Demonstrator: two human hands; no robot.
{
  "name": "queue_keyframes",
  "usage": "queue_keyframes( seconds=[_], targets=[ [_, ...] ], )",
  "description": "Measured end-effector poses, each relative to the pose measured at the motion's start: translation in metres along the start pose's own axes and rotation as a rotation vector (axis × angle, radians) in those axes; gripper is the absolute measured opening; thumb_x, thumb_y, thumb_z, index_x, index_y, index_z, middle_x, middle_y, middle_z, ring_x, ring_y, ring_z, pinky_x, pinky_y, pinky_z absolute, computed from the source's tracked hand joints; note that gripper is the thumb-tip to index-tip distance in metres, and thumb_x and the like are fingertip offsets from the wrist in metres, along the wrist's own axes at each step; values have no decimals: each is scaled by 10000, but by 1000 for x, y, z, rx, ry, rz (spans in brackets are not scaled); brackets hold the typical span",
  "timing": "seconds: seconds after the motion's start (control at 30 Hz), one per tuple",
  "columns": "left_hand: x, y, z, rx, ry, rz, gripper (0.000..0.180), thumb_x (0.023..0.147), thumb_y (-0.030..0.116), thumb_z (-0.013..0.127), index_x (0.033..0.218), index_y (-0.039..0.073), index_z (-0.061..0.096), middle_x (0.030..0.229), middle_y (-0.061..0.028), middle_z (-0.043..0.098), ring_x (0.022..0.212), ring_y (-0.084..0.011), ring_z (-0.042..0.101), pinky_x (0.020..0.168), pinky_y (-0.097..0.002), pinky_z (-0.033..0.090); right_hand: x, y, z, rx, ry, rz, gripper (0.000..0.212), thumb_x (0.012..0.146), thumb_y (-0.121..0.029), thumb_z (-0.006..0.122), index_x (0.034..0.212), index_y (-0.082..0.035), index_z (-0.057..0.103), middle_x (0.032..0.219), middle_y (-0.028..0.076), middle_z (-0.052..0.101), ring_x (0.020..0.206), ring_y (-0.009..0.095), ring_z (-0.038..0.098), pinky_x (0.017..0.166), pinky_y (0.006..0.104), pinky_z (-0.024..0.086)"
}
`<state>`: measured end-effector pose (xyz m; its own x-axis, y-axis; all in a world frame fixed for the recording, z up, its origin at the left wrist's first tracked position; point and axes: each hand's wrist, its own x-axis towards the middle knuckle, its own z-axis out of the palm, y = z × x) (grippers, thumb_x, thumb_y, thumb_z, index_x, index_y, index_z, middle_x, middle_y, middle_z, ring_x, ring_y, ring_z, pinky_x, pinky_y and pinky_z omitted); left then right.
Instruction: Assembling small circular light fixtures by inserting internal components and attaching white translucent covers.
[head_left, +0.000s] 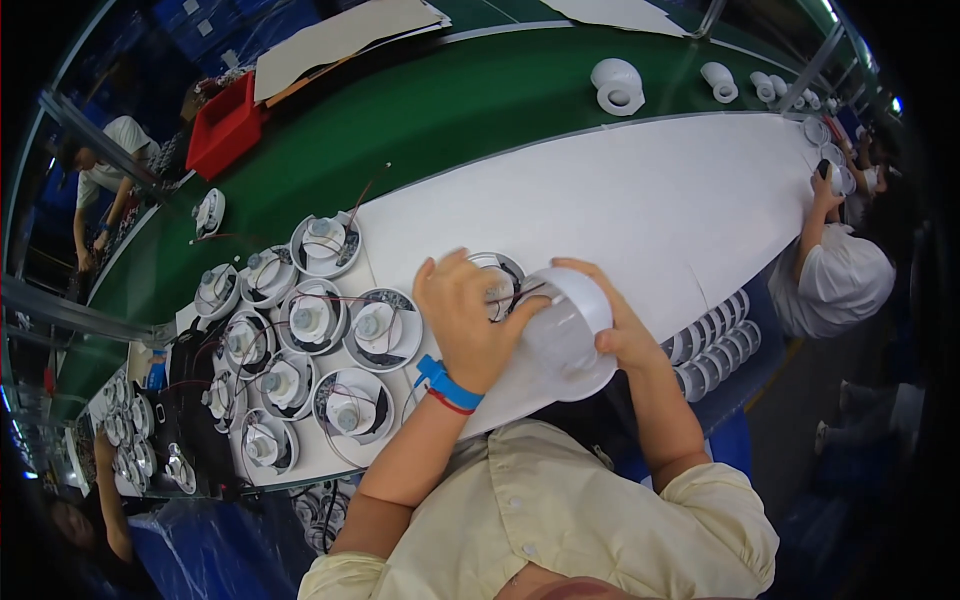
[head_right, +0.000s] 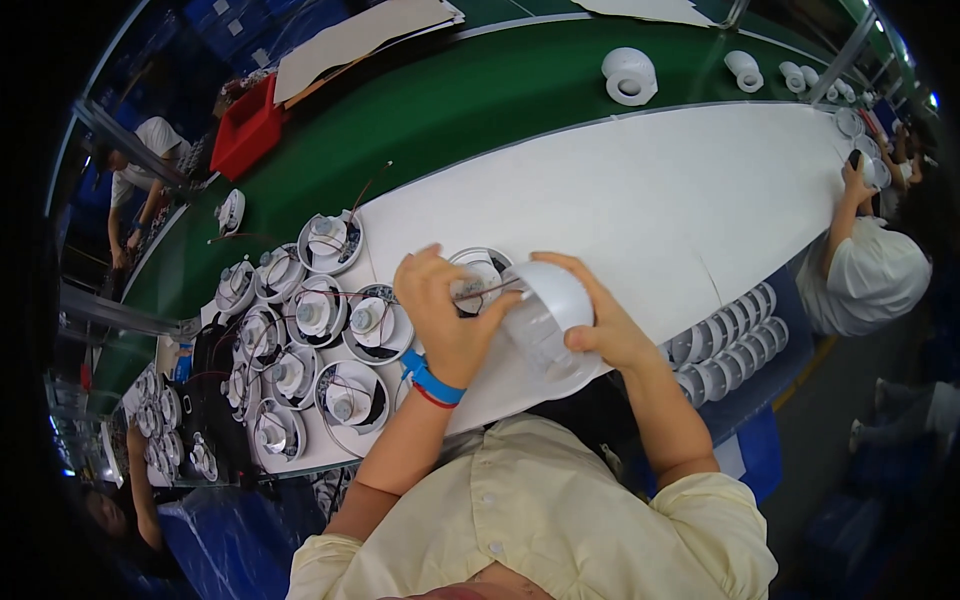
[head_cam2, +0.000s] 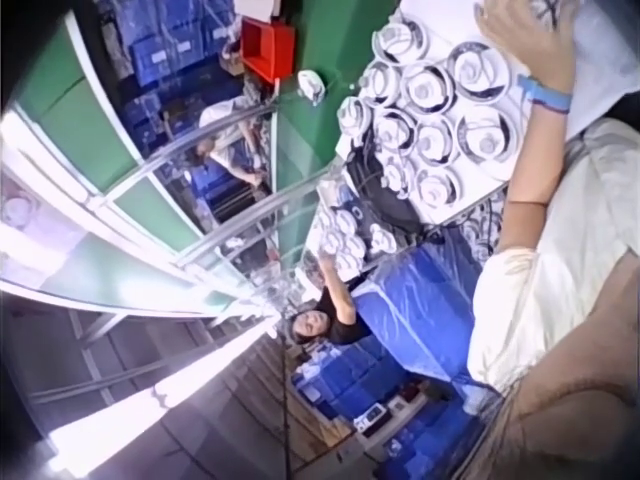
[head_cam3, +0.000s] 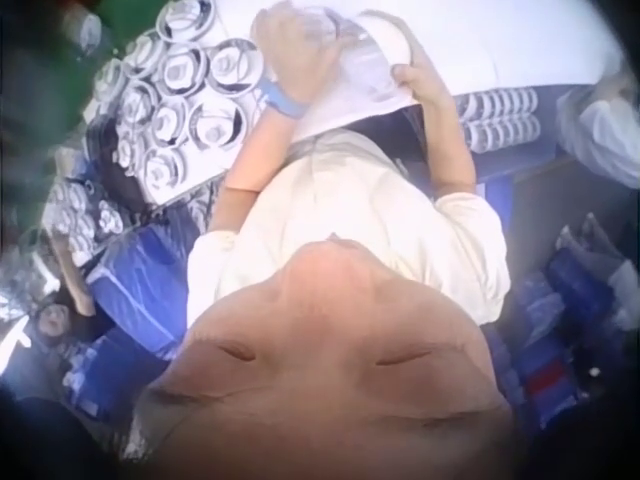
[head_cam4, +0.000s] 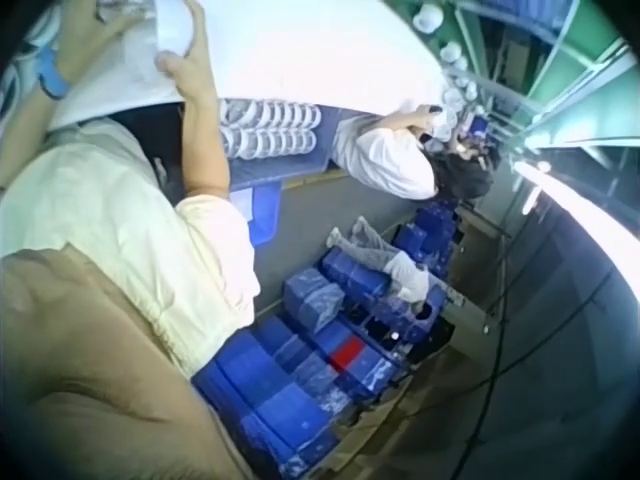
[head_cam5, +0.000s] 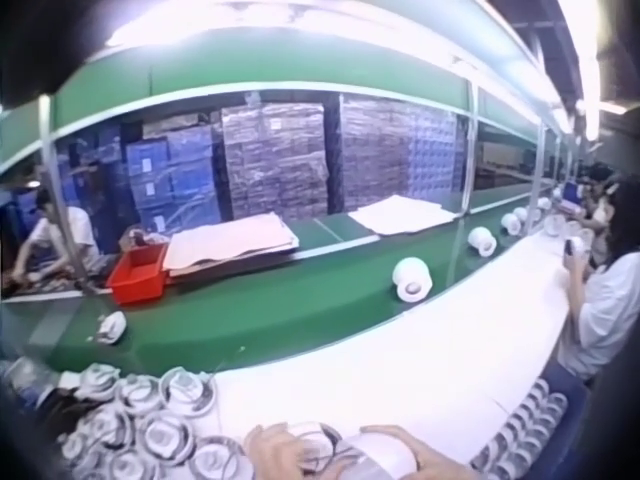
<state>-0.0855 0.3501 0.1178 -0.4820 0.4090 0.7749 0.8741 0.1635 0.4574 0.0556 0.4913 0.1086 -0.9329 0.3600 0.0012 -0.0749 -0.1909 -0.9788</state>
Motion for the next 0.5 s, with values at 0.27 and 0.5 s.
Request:
queue_keyframes(
  seconds=[0.27,0.5],
  targets=[
    [-13,-45,-13,-71,-689,-545,614,880,48,533,1409,-98,258,1074,-329,573,843,-431,631,768,-432,511,-3,0,-22,-306,273,-37,856,679,-259,795,1416,-75,399,1267,128,509,1192,236,480,1025,348,371],
    [-23,-58,-8,-584,-678,-802,593,859,22,510,1405,-69,297,1138,-241,584,907,-307,675,733,-376,585,-12,3,-14,-296,292,-85,886,680,-216,782,1443,-77,354,1276,128,489,1208,236,465,1037,354,360]
  ],
)
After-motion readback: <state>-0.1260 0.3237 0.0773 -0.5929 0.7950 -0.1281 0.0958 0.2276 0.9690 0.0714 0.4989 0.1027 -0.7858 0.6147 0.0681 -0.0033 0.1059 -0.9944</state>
